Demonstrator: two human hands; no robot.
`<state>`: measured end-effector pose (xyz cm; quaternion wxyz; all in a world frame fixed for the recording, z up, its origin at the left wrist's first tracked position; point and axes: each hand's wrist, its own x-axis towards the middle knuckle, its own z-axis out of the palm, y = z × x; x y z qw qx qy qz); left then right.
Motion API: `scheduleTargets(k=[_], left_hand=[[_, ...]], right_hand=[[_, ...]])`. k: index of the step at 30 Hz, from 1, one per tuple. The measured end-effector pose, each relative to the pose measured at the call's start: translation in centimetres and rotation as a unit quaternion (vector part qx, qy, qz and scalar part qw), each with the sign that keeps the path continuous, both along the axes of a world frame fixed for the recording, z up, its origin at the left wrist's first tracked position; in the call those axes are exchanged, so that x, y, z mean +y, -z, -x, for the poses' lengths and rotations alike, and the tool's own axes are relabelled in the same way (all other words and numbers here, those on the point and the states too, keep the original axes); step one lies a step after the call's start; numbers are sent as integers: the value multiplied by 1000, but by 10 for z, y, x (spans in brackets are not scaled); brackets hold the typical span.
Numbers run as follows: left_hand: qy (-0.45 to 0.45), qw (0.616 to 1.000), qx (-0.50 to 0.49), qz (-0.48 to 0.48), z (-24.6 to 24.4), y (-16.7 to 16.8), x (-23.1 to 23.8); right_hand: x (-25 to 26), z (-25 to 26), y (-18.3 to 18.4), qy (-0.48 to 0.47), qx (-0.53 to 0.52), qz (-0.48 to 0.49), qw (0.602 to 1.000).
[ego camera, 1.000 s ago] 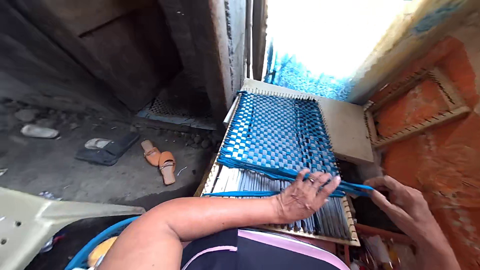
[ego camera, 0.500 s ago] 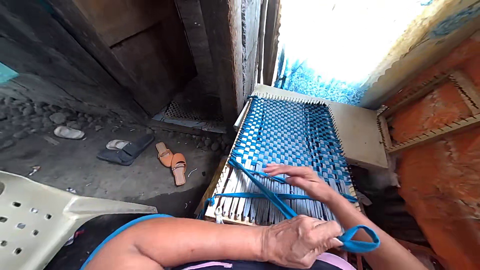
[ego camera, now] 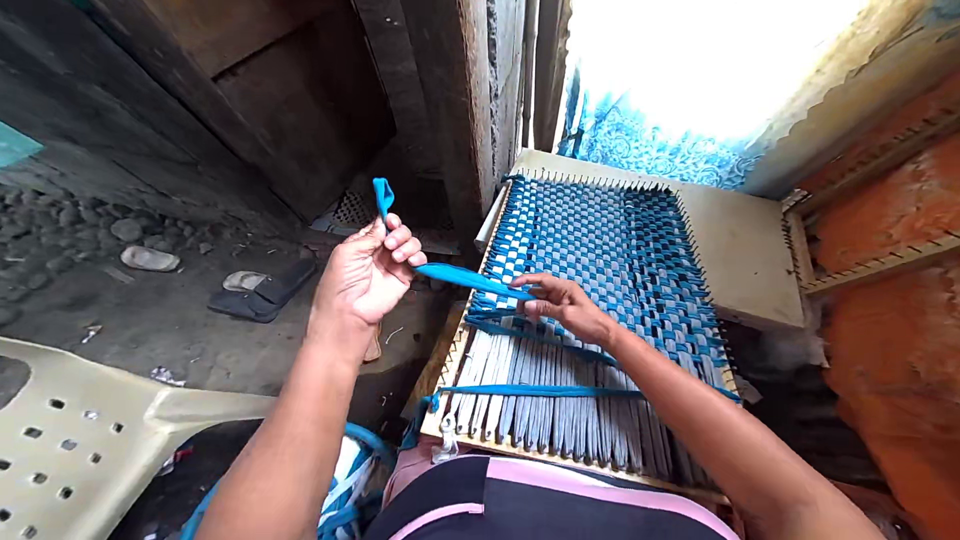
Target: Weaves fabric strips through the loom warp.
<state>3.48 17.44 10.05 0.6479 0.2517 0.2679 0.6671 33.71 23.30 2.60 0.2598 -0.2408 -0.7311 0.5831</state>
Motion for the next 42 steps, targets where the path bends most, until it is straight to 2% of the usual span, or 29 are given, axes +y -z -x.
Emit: scheduleTargets(k=[2,6,11,16,21,25,28,33,37,42], left_hand=[[-26,997,-38,61,2,20,15],[-94,988,-28,118,2,45,39],[-129,988,32,78,5,39,39],[-119,984,131,2,-7,29,27],[-118,974,192,-36,-29,12,8],[-123,976,169,-62,-46,0,0],[-89,976,167,-111,-56,-8,-10],[-50,971,186,-143,-72,-12,-14],[-30,951,271,-143,-75,-8,-12],[-29,894,417,-160,-72,-4,-17]], right_hand=[[18,-2,14,-8,12,-1,1000],[31,11,29,-40,-91,-121,988],[18,37,43,35,-182,-216,959],[2,45,36,42,-284,-264,921],[-11,46,32,15,-310,-248,918],[-12,46,28,4,-327,-230,917],[-16,49,28,22,-335,-231,913],[-23,58,26,10,-411,-251,876],[-29,68,17,9,-474,-242,847],[-39,80,17,64,-502,-225,833]])
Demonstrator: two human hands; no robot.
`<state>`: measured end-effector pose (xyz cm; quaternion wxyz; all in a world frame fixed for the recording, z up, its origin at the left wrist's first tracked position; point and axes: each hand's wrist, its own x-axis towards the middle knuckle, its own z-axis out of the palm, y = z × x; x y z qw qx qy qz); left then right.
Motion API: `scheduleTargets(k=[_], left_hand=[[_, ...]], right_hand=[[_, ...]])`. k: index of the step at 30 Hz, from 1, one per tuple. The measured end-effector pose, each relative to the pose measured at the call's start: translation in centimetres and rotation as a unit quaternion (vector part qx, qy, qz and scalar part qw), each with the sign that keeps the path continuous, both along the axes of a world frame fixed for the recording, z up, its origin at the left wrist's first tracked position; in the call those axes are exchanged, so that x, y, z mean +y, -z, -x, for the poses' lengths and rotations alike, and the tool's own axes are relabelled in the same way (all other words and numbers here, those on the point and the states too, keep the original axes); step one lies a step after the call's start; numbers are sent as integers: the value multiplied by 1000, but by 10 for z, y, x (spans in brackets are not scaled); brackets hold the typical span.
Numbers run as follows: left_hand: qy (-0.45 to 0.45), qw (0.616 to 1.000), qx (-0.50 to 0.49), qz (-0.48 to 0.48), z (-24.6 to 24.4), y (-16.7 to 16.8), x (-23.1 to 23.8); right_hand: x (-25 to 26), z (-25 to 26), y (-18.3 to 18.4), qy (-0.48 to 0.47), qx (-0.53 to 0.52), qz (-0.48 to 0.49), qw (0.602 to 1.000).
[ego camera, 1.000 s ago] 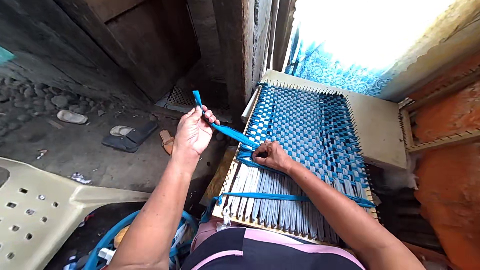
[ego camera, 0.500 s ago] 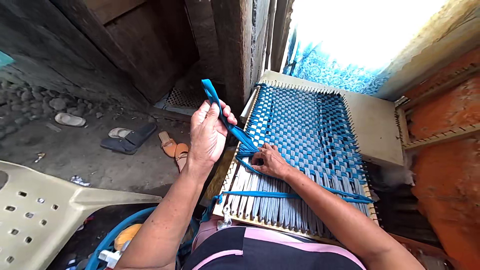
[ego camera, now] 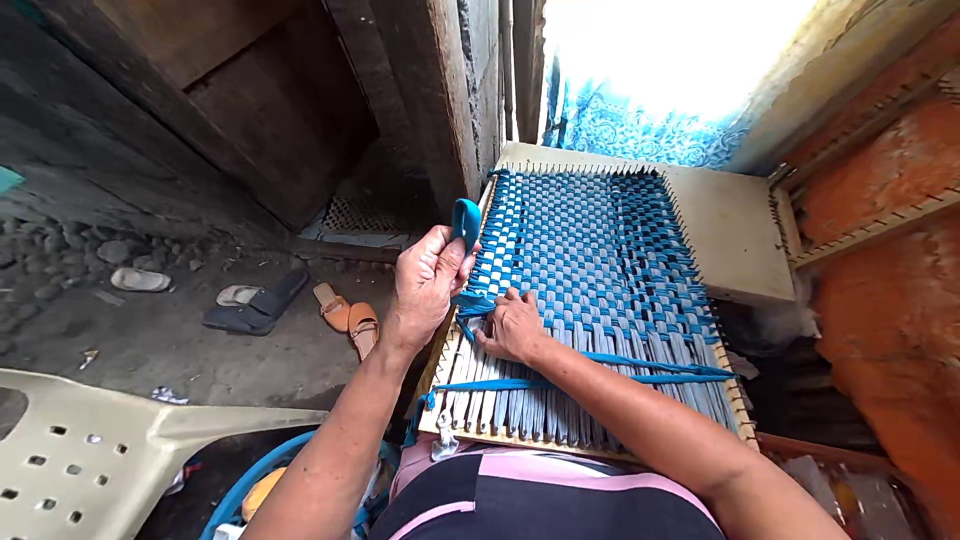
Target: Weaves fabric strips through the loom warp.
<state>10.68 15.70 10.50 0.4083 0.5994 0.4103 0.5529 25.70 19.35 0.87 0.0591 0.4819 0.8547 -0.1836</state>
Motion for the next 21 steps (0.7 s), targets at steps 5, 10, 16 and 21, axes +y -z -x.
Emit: scheduleTargets(k=[5,10,16,21], left_hand=[[-1,1000,3,-3,-1,1,-1],[-16,971,237,2,-3,8,3],[62,763,624,157,-21,43,6],[109,681,706,162,-42,49,-12]], right_hand=[[-1,0,2,5,-5,-3,1000],[-5,6,-3,43,15,19,999],[5,-5,-1,65,89,90,990],[12,-15,5,34,110,116,987]])
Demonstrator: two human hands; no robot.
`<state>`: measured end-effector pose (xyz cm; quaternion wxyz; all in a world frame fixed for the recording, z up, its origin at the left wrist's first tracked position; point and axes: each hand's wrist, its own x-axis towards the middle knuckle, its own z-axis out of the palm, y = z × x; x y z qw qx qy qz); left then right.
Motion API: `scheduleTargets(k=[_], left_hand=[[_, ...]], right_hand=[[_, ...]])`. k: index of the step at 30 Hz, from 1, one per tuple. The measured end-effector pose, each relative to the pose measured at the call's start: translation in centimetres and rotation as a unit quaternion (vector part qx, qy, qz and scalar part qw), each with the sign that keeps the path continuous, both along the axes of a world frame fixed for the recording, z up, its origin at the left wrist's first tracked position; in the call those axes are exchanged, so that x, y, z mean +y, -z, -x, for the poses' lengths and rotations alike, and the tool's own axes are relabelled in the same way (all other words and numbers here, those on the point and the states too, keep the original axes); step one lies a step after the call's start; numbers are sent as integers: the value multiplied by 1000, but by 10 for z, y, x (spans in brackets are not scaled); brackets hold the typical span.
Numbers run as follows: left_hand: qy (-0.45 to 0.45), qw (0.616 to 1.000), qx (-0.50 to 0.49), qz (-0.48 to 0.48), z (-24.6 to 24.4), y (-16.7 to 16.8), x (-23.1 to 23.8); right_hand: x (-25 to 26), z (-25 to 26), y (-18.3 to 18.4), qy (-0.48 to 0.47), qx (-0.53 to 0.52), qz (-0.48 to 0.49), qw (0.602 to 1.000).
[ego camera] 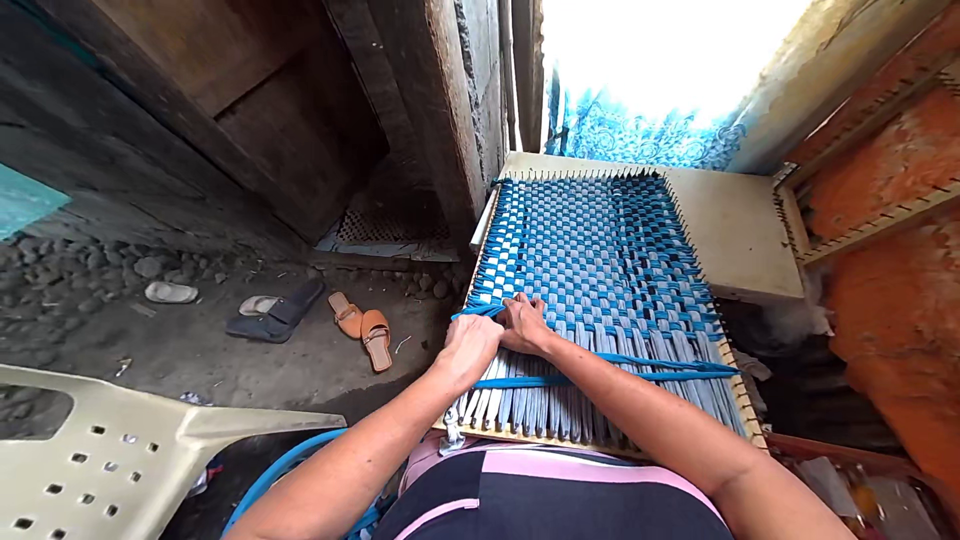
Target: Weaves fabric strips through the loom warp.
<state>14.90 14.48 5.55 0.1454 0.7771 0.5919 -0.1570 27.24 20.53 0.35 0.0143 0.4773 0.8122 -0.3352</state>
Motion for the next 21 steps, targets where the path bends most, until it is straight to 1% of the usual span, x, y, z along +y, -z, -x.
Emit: scheduleTargets(k=[2,6,8,9,11,14,17,21], left_hand=[[10,1000,18,13,-2,-2,4],[-1,991,108,76,-18,-12,18],[4,987,127,95,-22,-13,27],[16,989,113,90,-20,-11,32],[25,997,52,54,-7,-1,37],[-24,999,9,23,-1,-6,29],[-94,995,-28,35,1,-10,26],[-139,984,-84,69,12,-4,33]], right_hand=[[0,-1,5,6,24,4,1000],[2,-2,10,25,48,4,999],[2,-4,9,38,66,9,997],[2,-5,8,48,75,18,996],[1,-8,6,74,105,41,991],[0,-14,1,83,157,79,981],[-2,-17,-2,60,153,92,982],[4,-19,9,-2,134,45,990]])
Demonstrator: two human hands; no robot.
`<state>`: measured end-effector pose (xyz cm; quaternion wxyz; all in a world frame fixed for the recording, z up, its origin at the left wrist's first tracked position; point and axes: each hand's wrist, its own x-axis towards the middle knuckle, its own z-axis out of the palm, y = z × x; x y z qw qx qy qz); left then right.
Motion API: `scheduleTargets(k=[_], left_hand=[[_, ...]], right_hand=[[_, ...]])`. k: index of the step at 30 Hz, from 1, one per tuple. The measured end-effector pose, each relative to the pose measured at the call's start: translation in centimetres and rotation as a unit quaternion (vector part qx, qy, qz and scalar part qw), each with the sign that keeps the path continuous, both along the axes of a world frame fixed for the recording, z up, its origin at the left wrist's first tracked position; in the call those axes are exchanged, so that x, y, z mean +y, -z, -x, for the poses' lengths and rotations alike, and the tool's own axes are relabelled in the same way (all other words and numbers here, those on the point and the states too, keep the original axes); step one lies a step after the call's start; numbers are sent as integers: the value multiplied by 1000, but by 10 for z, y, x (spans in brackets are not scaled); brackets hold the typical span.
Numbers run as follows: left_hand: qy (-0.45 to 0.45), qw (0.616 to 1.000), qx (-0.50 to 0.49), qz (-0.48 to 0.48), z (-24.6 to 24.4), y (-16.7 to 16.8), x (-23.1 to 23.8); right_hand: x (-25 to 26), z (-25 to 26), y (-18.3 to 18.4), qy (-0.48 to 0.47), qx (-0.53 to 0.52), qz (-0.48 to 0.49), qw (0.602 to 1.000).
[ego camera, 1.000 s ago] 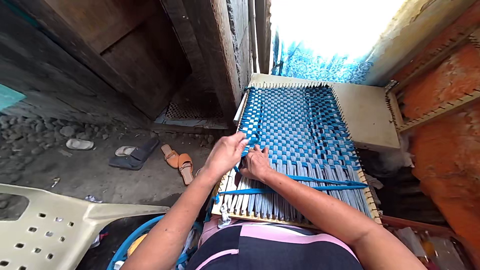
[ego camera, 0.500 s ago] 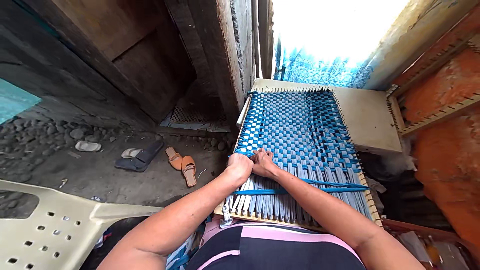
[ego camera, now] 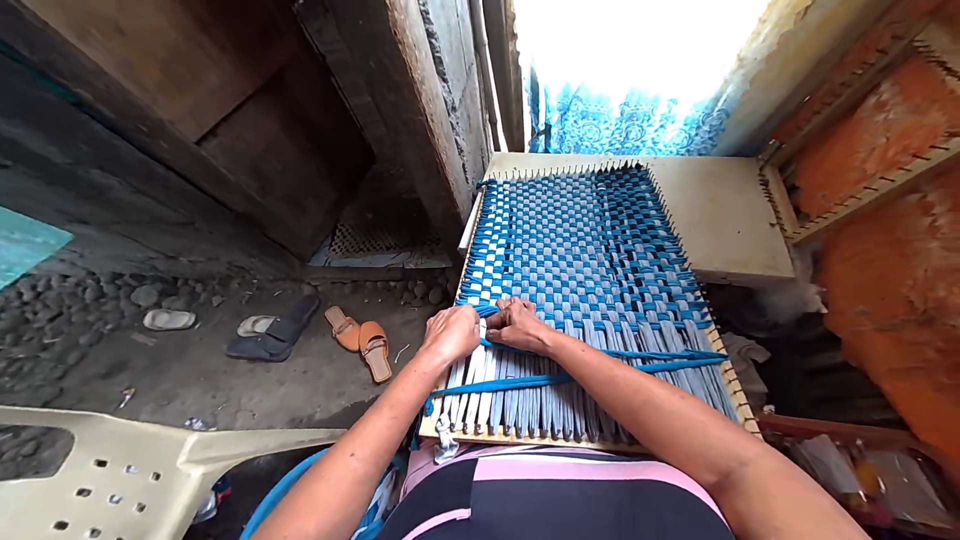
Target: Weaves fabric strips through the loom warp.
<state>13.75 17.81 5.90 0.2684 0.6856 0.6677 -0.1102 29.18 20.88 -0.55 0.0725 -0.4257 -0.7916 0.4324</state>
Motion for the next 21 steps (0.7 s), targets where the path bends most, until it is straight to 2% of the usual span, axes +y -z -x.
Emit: scheduleTargets(k=[2,5,7,10,12,13,16,19,21], left_hand=[[10,1000,-25,3,5,2,-1],[80,997,-6,-24,7,-3,-12],[145,978,4,-146,13,1,-19],[204,908,-36,-364,25,18,-15],[160,877,-74,-447,28,30,-12],[122,874,-82,-463,28,33,-13],[7,905,-75,-419,29,40,-19],[-23,944,-59,-322,31,43,-23],[-24,949,-66,-306,32,45,-23]], right_hand=[[3,-1,-1,-2,3,-4,1000],[3,1,2,55,53,31,997],[3,-1,2,107,130,100,981],[7,-12,2,149,269,189,933],[11,-20,1,121,300,212,922],[14,-25,-1,105,294,213,926],[19,-38,-4,63,256,215,940],[19,-49,-6,41,247,219,943],[20,-61,-11,44,243,197,949]])
